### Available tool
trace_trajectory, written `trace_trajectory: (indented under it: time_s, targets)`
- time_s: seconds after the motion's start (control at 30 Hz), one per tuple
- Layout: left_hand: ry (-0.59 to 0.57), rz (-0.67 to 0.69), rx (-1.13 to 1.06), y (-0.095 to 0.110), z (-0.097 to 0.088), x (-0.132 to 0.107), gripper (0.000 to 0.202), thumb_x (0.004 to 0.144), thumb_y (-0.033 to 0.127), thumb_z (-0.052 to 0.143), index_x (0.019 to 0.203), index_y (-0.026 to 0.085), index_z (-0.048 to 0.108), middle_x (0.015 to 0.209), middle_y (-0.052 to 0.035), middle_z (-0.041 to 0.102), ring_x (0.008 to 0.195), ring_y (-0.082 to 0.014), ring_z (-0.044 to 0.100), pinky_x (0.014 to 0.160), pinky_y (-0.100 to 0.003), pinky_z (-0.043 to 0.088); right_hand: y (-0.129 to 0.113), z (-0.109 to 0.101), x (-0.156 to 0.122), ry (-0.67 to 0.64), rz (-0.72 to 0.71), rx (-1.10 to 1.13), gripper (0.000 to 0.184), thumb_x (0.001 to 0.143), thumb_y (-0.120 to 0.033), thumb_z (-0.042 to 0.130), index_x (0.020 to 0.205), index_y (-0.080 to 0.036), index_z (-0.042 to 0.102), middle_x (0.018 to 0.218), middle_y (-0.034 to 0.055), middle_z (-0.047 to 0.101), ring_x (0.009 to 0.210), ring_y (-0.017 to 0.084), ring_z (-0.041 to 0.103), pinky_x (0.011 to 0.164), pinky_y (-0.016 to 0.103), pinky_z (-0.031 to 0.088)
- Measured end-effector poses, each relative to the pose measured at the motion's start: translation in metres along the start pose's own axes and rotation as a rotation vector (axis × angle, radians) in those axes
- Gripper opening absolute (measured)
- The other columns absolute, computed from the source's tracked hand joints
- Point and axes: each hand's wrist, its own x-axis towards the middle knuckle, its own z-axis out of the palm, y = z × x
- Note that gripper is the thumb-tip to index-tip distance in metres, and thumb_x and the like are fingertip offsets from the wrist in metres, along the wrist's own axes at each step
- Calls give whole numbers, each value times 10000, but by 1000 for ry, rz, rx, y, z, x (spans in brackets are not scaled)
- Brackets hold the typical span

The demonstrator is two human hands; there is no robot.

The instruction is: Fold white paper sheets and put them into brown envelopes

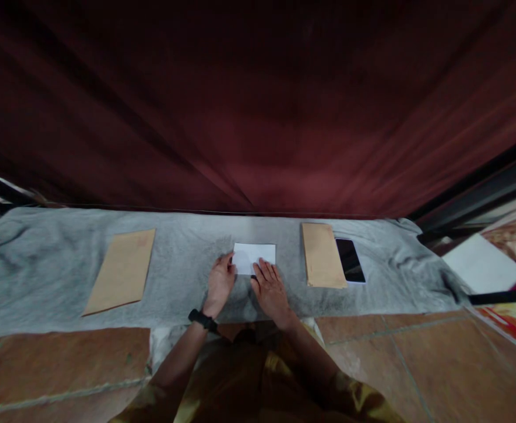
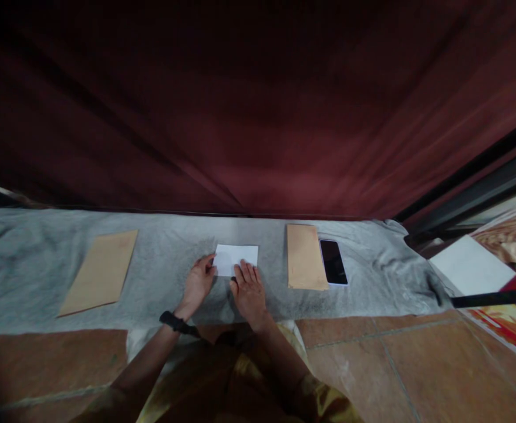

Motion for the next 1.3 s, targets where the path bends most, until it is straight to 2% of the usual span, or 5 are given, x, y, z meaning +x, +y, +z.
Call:
trace_trajectory:
  time_s: [0.2,0.43,0.8,1.1,1.3]
  targets:
    - [74,214,52,10,1,-17,390,957,148,440,1290,181,640,1256,-127,683,1191,-252,645,1059,-434,524,-2,0,-4,3,6,-28,511,1069,-377,431,1549,-201,429,1639,106,369,1520,249,335,1234,481,285]
    - [-91,504,208,21,19,-62,583,1043,442,384,1524,116,427,1560,-179,484,1493,-284,394,1221,-504,361,1,0,-8,-66,-93,-49,557,1040,-299,483,1579,-217,372,1665,95,310,1553,258,256,1261,491,237]
    - [-104,516,328,15,15,-70,738,1024,556,361,1581,75,315,1632,-208,349,1546,-295,269,1243,-497,312,11,-5,-30,-3,38,-40,589,1050,-336,441,1588,-120,336,1639,135,349,1518,261,335,1246,475,260]
    - [-41,423,355,-1,6,-74,764,1020,560,354,1569,30,316,1607,-239,380,1533,-327,299,1232,-527,316,23,-10,-46,67,79,-70,598,1059,-386,437,1578,-102,352,1602,152,418,1491,273,380,1238,490,260]
    - [-98,472,330,20,12,-70,603,1040,457,381,1521,99,443,1612,-173,406,1536,-295,302,1244,-505,311,23,-11,-46,40,80,-89,560,1062,-331,415,1573,-107,367,1609,146,406,1493,269,377,1238,484,261]
